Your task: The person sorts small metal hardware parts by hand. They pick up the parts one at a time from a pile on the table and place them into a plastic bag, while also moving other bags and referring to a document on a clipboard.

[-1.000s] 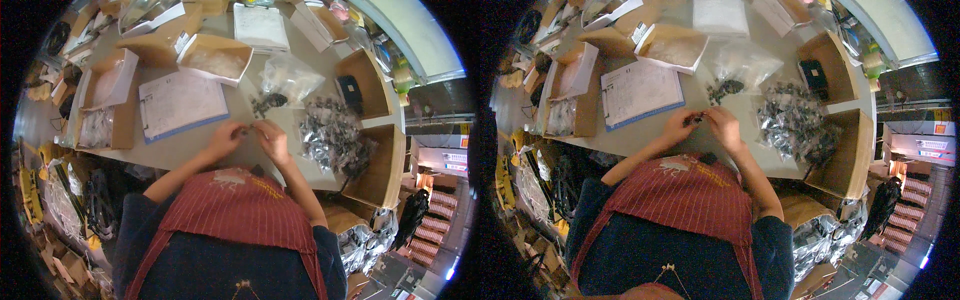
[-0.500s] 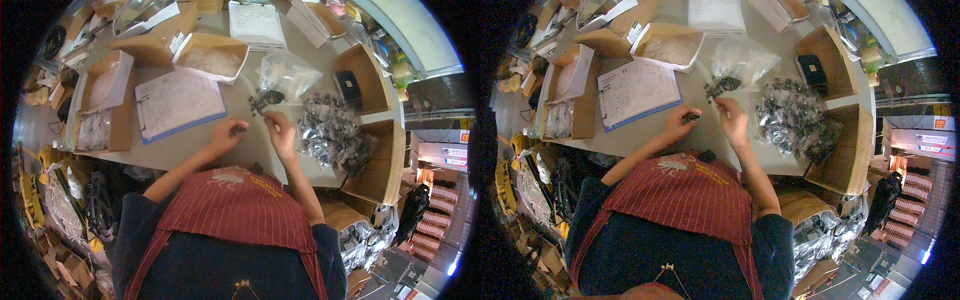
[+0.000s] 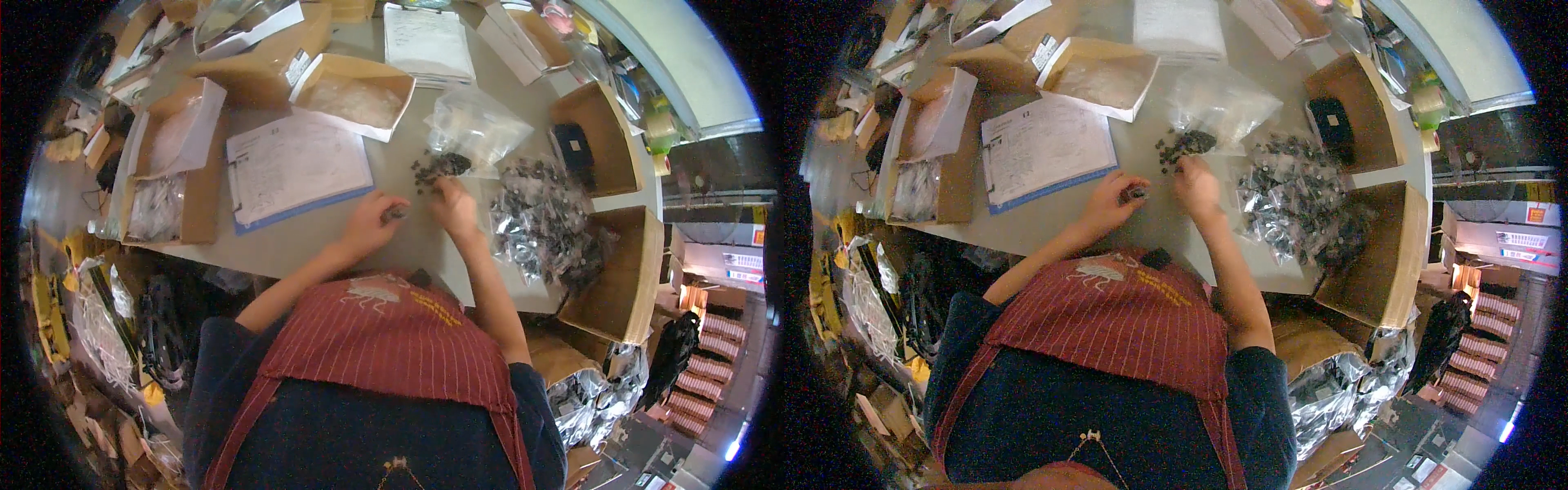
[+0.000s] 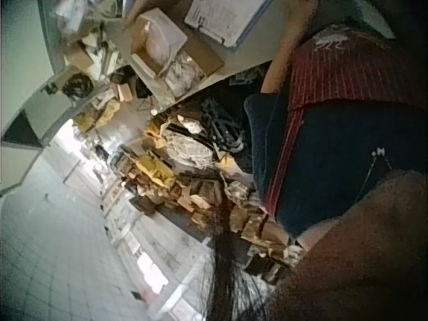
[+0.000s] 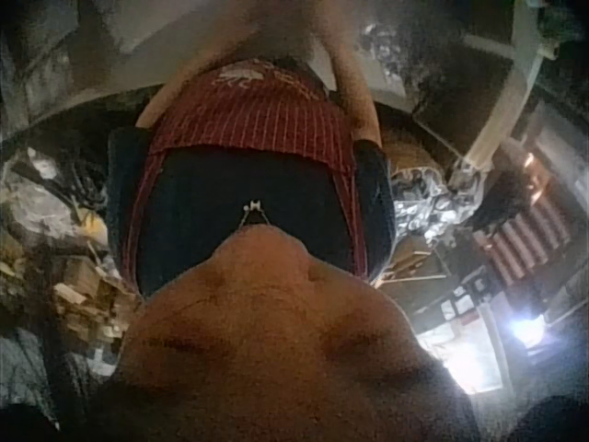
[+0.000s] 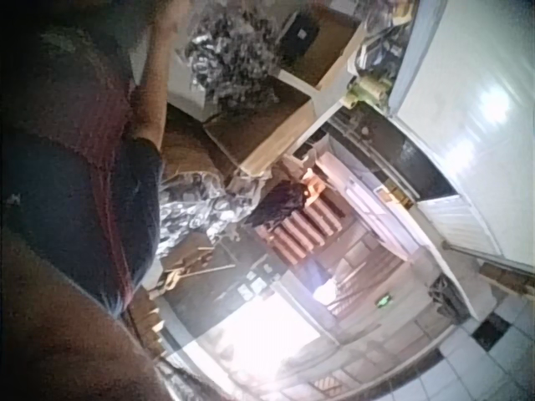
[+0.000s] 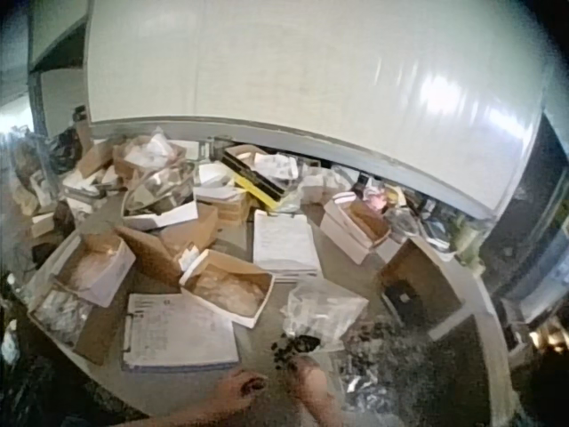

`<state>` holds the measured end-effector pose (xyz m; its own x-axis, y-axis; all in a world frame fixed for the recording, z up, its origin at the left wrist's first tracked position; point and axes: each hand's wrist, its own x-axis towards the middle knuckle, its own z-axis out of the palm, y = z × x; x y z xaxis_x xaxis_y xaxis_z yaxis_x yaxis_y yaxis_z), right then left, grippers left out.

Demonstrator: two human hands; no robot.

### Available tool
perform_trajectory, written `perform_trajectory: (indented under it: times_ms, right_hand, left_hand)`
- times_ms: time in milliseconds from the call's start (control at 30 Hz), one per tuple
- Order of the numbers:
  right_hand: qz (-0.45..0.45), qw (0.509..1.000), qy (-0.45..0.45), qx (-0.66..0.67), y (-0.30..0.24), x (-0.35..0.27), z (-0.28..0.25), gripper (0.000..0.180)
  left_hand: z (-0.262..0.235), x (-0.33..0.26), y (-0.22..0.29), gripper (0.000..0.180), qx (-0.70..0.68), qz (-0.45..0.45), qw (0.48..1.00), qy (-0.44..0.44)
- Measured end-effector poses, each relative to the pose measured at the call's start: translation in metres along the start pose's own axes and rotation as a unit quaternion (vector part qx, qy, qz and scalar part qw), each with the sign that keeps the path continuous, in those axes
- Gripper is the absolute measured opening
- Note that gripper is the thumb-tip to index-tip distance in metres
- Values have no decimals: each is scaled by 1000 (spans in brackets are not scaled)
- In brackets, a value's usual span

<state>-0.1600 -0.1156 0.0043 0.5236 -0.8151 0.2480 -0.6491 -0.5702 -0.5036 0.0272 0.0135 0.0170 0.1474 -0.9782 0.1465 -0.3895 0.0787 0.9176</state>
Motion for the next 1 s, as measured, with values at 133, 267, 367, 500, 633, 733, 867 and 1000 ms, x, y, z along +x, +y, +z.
perform_trajectory:
  times_ms: [133, 267, 367, 500, 633, 733, 867, 1000]
  right_hand:
    - [34, 984, -60, 165, -17, -10, -27, 19]
    - [-36, 948, -15, 316, -51, -22, -35, 18]
    - [-114, 964, -14, 240, -60, -20, -37, 20]
    - [-80, 959, 27, 270, -41, -15, -30, 19]
    - [31, 995, 31, 90, -17, 4, -11, 21]
    - [-2, 999, 34, -6, -6, 2, 8, 27]
    - [-37, 998, 50, 16, -5, -4, 12, 24]
    - [-48, 997, 65, 18, -14, -4, 10, 21]
  left_hand:
    - [3, -1, -5, 36, 6, -13, 1000, -9]
    - [7, 1, -1, 35, 47, 27, 999, 3]
    - [11, 4, -3, 35, 47, 10, 999, -5]
    - [14, 5, -8, 35, -6, 11, 1000, -14]
    - [12, 5, -4, 34, -37, -24, 999, -26]
    - [10, 6, -7, 35, 3, -19, 999, -29]
    - [8, 0, -9, 35, -7, -42, 999, -13]
    - [12, -1, -18, 35, -8, -44, 999, -6]
